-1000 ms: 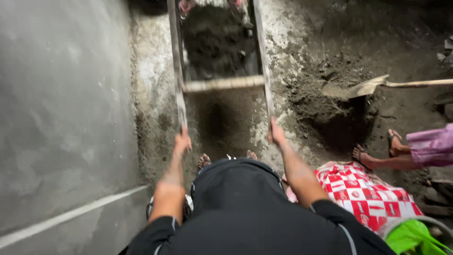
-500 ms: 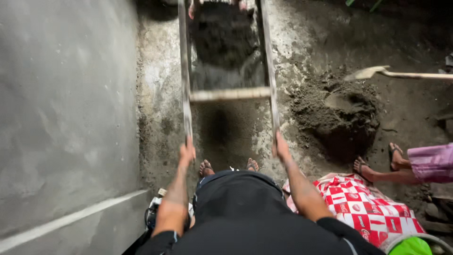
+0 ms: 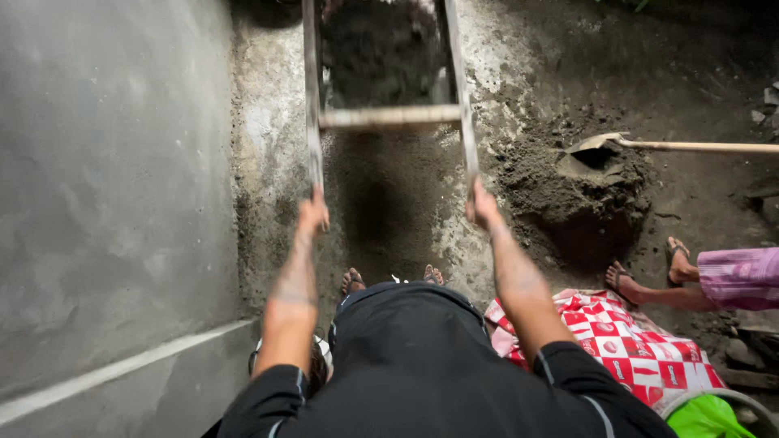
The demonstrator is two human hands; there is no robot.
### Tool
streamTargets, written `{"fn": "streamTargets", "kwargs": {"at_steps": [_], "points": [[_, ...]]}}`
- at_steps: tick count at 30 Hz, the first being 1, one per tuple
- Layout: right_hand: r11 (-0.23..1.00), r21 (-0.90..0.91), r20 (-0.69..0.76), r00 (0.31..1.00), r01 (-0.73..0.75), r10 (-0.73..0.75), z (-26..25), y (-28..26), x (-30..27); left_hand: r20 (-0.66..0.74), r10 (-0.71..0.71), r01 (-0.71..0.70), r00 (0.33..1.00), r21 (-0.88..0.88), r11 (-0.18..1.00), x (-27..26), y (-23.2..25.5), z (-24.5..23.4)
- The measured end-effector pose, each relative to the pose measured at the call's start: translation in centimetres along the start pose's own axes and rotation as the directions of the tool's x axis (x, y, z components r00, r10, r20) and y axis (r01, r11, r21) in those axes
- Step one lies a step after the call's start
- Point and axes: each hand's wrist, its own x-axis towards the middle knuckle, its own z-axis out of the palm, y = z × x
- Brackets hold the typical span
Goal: The person holds a rectangular sieve with both hands and shakes it vigorously to separate fine soil from larger debris. Another person uses a shovel to add more soil onto the sieve while the first person continues the sifting process.
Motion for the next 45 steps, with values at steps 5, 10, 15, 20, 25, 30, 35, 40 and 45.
{"fn": "streamTargets", "kwargs": {"at_steps": [5,10,15,20,25,30,35,40,45], "points": [[0.932,0.362,-0.069,0.997,0.011,0.015,-1.5,-6.3,2.8,-0.071,0.038,-0.05,0.997,-0.172,0.984,1.6,7.3,-2.5],[0.997,0.003,-0.046,0.996,0.08,-0.08,0.2,2.1,-1.3,-0.035,0.065,-0.067,0.997,-0.055,0.996,-2.0,-1.6,0.2],[0.958,0.273,0.022,0.996,-0.091,0.089,3.9,15.0,-7.6,-0.017,-0.186,0.173,0.982,-0.291,0.941,-8.7,-13.4,3.5],[0.944,0.286,0.047,0.986,-0.164,0.157,4.2,16.0,-6.4,0.01,-0.245,0.241,0.969,-0.238,0.941,-7.8,-13.9,3.8],[0.971,0.204,0.091,0.99,-0.127,0.11,1.8,6.4,-2.3,0.007,-0.159,0.159,0.987,-0.131,0.979,-2.2,-6.3,2.0],[0.961,0.275,-0.075,0.997,0.02,0.001,-0.3,-5.1,3.5,0.008,-0.001,0.001,1.0,-0.003,1.0,1.6,6.3,-3.3],[0.938,0.346,-0.038,0.999,0.009,0.004,0.4,-1.8,1.2,-0.091,0.073,-0.084,0.993,-0.121,0.989,0.4,3.3,-1.9],[0.952,0.295,0.047,0.997,-0.079,0.068,3.6,11.1,-5.0,-0.064,-0.022,0.01,0.998,-0.183,0.983,-5.9,-9.8,1.7],[0.88,0.455,0.001,0.989,-0.133,0.148,5.0,16.5,-7.9,-0.019,-0.256,0.237,0.966,-0.318,0.918,-8.3,-15.1,3.5]]}}
